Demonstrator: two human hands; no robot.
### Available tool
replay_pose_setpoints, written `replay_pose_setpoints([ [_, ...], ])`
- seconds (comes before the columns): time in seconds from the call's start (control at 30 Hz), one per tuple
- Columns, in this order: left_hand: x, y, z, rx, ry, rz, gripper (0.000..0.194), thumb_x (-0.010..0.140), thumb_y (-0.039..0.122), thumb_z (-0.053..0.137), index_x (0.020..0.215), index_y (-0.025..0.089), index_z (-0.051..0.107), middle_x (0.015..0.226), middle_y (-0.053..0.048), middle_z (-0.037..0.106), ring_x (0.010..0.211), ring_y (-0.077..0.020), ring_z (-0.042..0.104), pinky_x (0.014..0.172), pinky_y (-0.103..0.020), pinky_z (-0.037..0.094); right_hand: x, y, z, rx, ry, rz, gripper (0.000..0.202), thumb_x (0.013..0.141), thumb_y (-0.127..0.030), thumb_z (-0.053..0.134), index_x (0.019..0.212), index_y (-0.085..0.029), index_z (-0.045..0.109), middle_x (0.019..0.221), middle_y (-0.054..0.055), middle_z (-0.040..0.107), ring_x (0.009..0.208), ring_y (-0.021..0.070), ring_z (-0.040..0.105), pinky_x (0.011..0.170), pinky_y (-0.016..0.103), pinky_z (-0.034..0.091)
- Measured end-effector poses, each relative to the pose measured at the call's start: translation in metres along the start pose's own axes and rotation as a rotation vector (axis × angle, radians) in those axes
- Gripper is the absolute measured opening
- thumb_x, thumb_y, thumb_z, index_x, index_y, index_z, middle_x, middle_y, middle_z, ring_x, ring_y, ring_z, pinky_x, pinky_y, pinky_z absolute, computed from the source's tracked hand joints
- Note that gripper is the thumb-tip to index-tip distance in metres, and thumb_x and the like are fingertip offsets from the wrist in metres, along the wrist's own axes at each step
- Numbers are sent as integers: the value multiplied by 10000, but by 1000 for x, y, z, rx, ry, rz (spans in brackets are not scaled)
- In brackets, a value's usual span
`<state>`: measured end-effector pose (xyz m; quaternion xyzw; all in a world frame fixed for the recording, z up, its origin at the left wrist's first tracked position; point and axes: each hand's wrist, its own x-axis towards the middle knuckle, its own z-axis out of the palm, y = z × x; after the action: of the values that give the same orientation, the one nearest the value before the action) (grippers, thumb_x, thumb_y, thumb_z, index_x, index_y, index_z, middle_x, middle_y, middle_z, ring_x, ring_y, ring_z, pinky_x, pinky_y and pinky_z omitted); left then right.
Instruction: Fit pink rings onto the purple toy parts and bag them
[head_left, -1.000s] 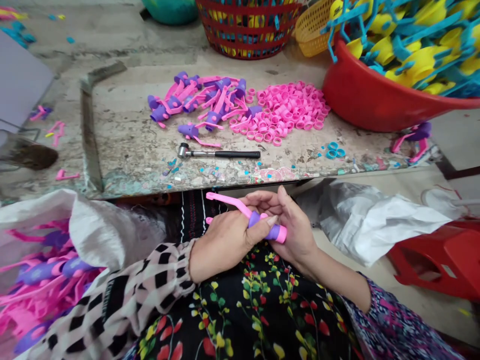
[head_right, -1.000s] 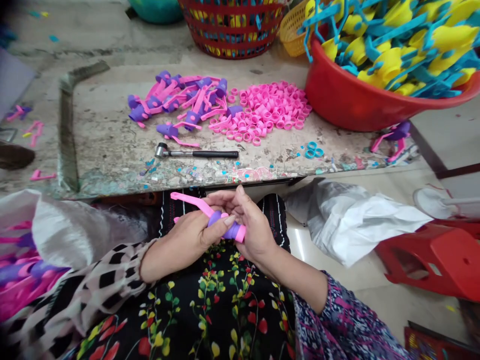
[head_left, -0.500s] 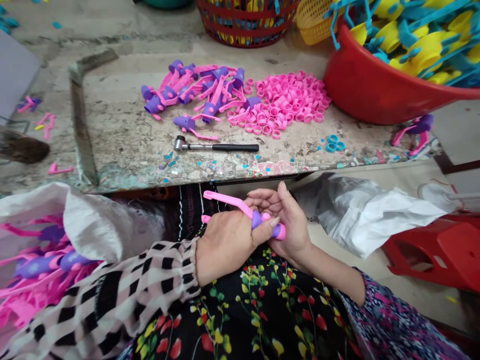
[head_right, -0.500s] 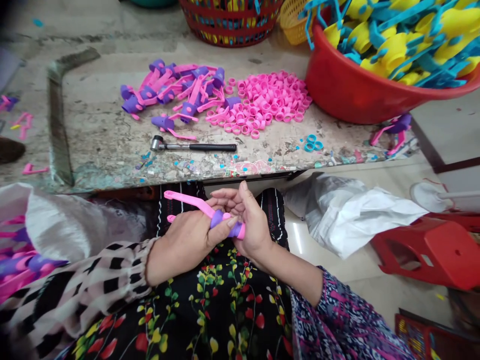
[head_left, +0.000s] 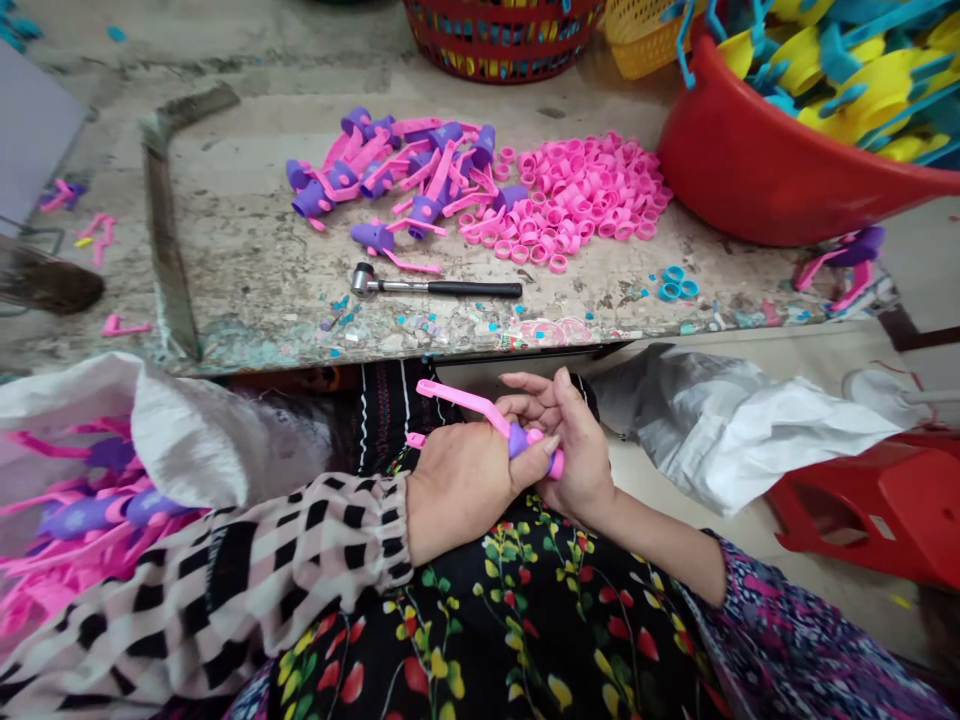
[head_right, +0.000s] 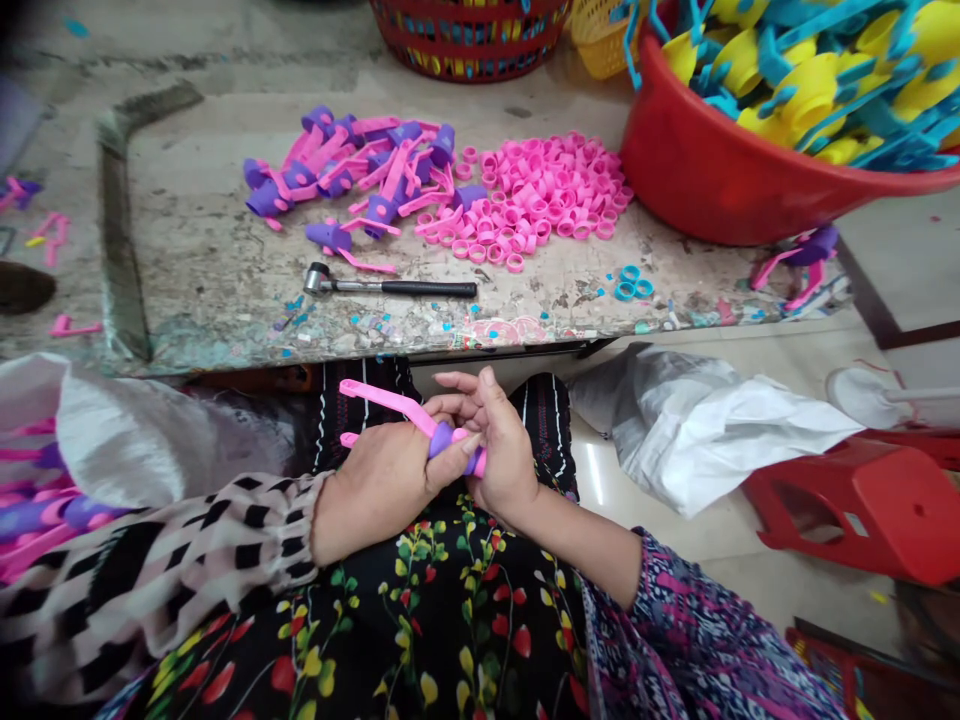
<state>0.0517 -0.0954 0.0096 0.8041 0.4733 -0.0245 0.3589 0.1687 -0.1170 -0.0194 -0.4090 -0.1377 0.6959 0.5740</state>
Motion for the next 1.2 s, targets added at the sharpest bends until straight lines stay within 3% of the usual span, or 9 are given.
replay_pose_setpoints([
  [0.27,-2,-7,8,48,-43,-54,573,915,620,251,1180,236,583,895,-69,705,799,-287,680,669,-365,472,1,10,-3,-43,13,51,389,871,-532,514,1051,-213,647,716,17,706,631,136,613,601,243,453],
  [0.4,-2,-11,10,-122,13,-27,557,895,634,336,1260,260,527,1036,-52,699,928,-266,664,813,-375,478,4,6,-3,-38,-19,78,398,867,-538,519,962,-191,689,712,25,709,650,131,628,650,243,471],
  [0.53,1,-14,11,-285,69,35,541,929,606,267,1115,242,620,1209,-42,639,1016,-228,621,890,-354,451,8,-2,-3,16,-71,141,524,849,-635,463,905,-179,716,805,57,731,734,156,659,739,279,495],
  [0.67,6,-19,13,-357,51,-18,596,925,628,227,985,212,649,927,-36,687,864,-209,621,787,-315,453,9,-4,-5,9,-40,48,576,854,-674,402,904,-199,724,938,71,733,896,193,662,914,349,464],
  [0.8,9,-24,17,-371,28,-64,651,914,654,195,857,193,651,738,-18,643,696,-183,580,642,-282,409,11,-3,-4,-21,-5,-10,572,847,-678,416,877,-200,729,924,70,732,910,193,655,943,357,451],
  [0.97,10,-26,19,-370,42,-75,653,903,670,211,820,185,641,731,-15,636,673,-182,571,594,-277,378,15,-1,1,1,13,37,564,833,-676,447,828,-187,729,855,67,736,829,178,662,909,344,468],
  [1.2,9,-24,18,-347,49,-82,649,908,664,201,899,200,655,855,-38,680,799,-216,626,709,-314,452,13,-2,8,-37,14,67,571,792,-707,482,827,-190,722,830,65,739,824,192,677,874,344,481],
])
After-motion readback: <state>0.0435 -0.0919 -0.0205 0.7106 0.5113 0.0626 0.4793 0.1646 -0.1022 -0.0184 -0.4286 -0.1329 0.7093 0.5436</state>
